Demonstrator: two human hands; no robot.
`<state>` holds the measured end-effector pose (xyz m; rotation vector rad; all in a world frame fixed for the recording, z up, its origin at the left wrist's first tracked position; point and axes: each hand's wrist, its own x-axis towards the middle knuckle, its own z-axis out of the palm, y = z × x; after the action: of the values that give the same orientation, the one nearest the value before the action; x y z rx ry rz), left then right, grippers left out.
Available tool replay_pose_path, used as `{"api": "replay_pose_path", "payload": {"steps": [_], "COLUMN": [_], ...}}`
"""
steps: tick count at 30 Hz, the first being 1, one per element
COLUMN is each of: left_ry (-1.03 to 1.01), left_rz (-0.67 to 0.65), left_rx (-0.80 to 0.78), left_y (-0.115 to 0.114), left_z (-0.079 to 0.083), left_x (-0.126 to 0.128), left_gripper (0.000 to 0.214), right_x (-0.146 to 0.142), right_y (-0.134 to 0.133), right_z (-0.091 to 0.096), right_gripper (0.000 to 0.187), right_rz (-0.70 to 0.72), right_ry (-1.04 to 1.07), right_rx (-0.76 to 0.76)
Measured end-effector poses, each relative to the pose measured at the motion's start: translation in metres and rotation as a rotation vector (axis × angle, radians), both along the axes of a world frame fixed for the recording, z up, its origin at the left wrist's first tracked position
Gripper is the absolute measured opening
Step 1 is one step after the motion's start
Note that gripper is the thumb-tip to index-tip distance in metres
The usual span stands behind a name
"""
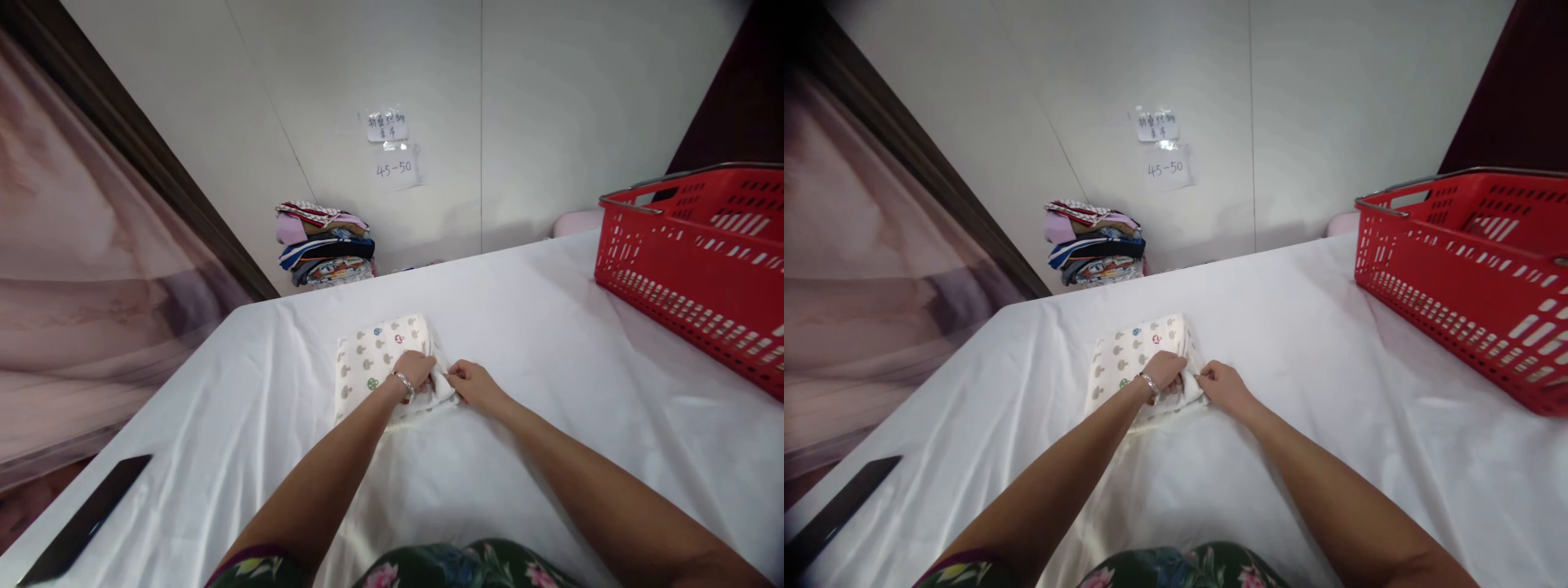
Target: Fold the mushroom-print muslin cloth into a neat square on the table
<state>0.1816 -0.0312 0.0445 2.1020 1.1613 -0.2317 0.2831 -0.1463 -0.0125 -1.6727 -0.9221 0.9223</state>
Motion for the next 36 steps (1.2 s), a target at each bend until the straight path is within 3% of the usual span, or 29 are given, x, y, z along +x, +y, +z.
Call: {"api": "replay_pose_path", "payload": {"steps": [10, 17, 21, 24, 27, 29, 32, 36], "left_ry": [0.036, -0.014, -0.157, -0.259, -0.281, -0.222, -0.165, -0.181], "left_rz": [-0.059, -0.064, -0.131, -0.158, -0.29, -0.383, -0.406, -0.365], "left_rx": [0.246, 0.302, 0.336, 0.531, 0.711, 0.723, 0.681, 0.606], "left_y": [-0.012, -0.018, -0.015, -0.008, -0.004, -0.005, -0.009, -0.009], "left_z": [-0.001, -0.003, 0.003, 0.0, -0.016, -0.028, -0.039, -0.032], "left_x": [0.001, -0.004, -0.023, -0.047, -0.074, -0.087, -0.094, -0.093], "left_gripper": [0.034, 0.054, 0.049, 0.038, 0.046, 0.052, 0.054, 0.054], "right_x": [0.002, 0.002, 0.003, 0.004, 0.005, 0.006, 0.006, 0.007], "right_y": [0.002, -0.001, -0.001, -0.001, -0.001, -0.002, -0.005, -0.009], "right_z": [0.001, 0.001, -0.003, -0.005, -0.004, -0.001, 0.003, 0.008], "right_gripper": [0.004, 0.023, 0.017, 0.015, 0.016, 0.017, 0.02, 0.034], "right_rz": [0.047, 0.069, 0.11, 0.108, 0.088, 0.091, 0.123, 0.114], "right_ry": [0.113, 0.078, 0.054, 0.046, 0.064, 0.082, 0.093, 0.105], "right_rx": [0.008, -0.019, -0.023, -0.036, -0.051, -0.065, -0.09, -0.11]}}
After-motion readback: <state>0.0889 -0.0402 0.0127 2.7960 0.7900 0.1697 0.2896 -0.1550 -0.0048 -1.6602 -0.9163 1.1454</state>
